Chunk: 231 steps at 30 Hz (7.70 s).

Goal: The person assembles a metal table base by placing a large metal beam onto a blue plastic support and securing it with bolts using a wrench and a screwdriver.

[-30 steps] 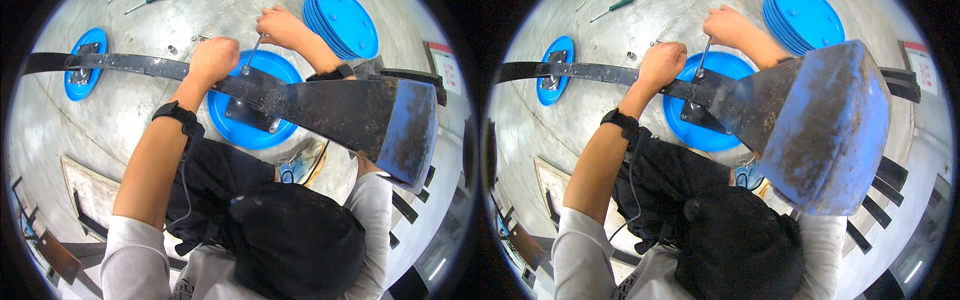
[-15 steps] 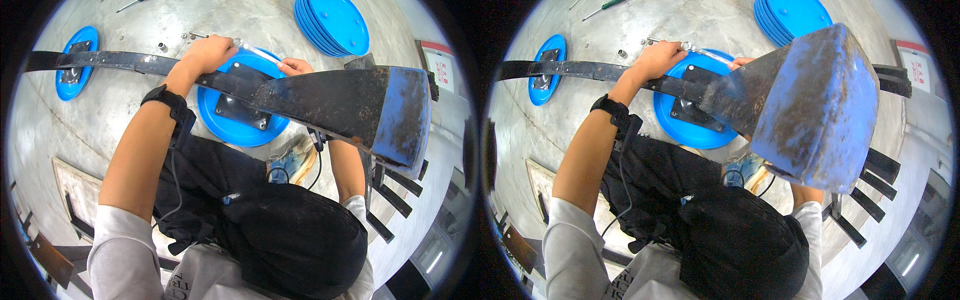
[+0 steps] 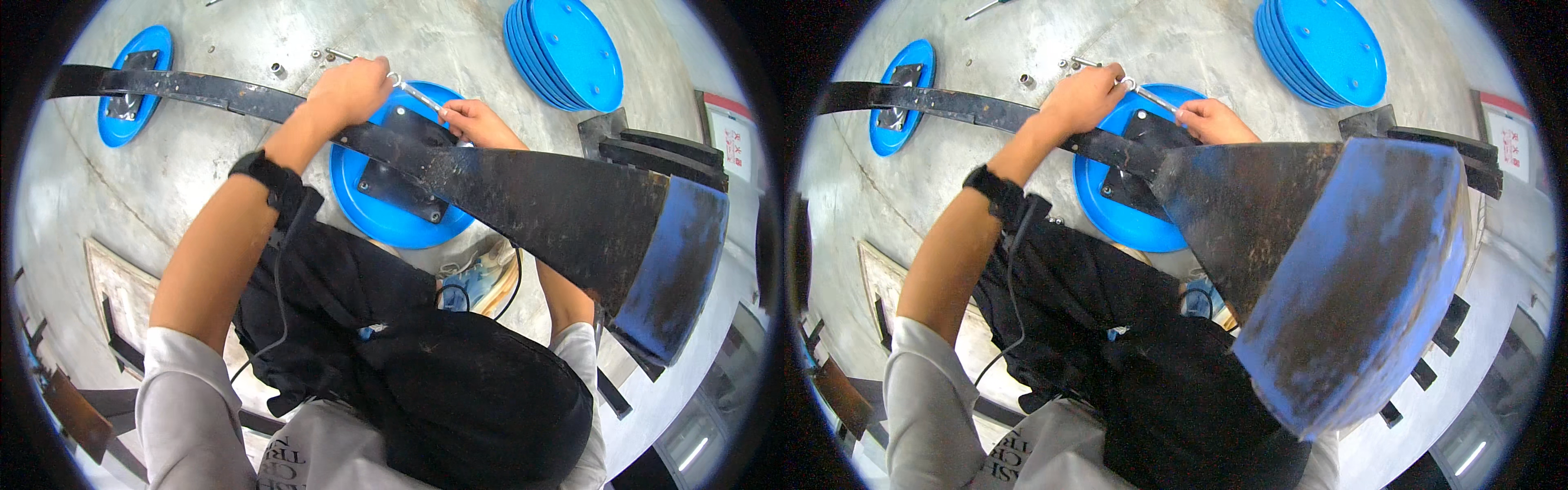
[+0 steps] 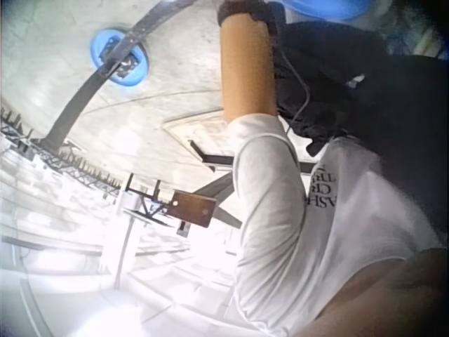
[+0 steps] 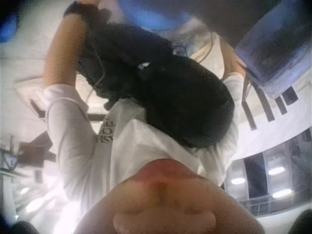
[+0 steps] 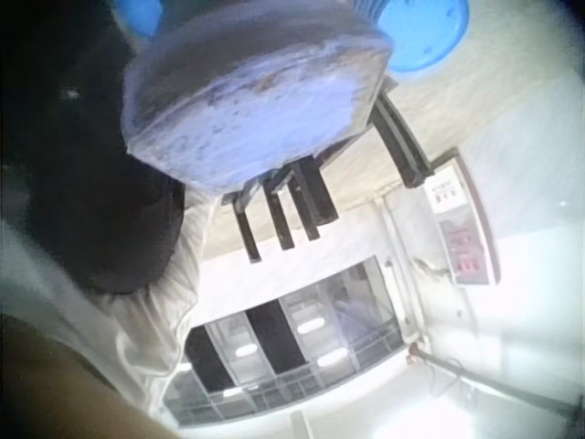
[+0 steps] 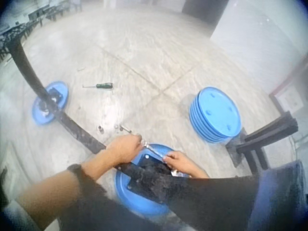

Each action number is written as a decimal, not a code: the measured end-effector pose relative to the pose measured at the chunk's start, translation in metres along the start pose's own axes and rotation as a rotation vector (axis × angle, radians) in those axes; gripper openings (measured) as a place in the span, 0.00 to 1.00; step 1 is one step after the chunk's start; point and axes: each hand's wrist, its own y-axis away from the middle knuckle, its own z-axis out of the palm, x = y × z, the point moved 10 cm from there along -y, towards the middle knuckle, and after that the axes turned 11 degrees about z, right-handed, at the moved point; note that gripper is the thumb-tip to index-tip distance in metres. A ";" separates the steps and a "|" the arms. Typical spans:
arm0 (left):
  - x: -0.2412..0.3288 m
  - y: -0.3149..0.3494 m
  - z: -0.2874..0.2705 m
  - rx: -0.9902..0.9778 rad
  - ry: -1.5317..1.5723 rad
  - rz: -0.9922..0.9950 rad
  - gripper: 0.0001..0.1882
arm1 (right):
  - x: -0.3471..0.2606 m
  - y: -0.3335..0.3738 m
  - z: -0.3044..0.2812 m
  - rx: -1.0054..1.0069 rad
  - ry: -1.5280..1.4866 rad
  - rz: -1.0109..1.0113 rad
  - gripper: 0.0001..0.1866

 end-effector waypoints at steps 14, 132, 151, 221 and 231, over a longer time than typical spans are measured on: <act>0.091 -0.003 0.077 -0.455 0.264 0.252 0.25 | 0.044 0.006 0.001 0.151 0.239 0.112 0.15; -0.034 0.049 -0.057 0.330 -0.141 -0.105 0.16 | -0.001 -0.023 0.000 -0.025 -0.173 0.020 0.10; -0.030 0.049 -0.061 0.373 -0.187 -0.075 0.15 | 0.022 -0.004 0.014 0.277 0.324 0.198 0.21; -0.032 0.046 -0.059 0.326 -0.172 -0.133 0.16 | -0.001 0.000 -0.008 0.193 0.057 0.004 0.14; -0.032 0.046 -0.058 0.320 -0.160 -0.138 0.16 | 0.026 -0.001 0.016 0.201 0.285 0.216 0.17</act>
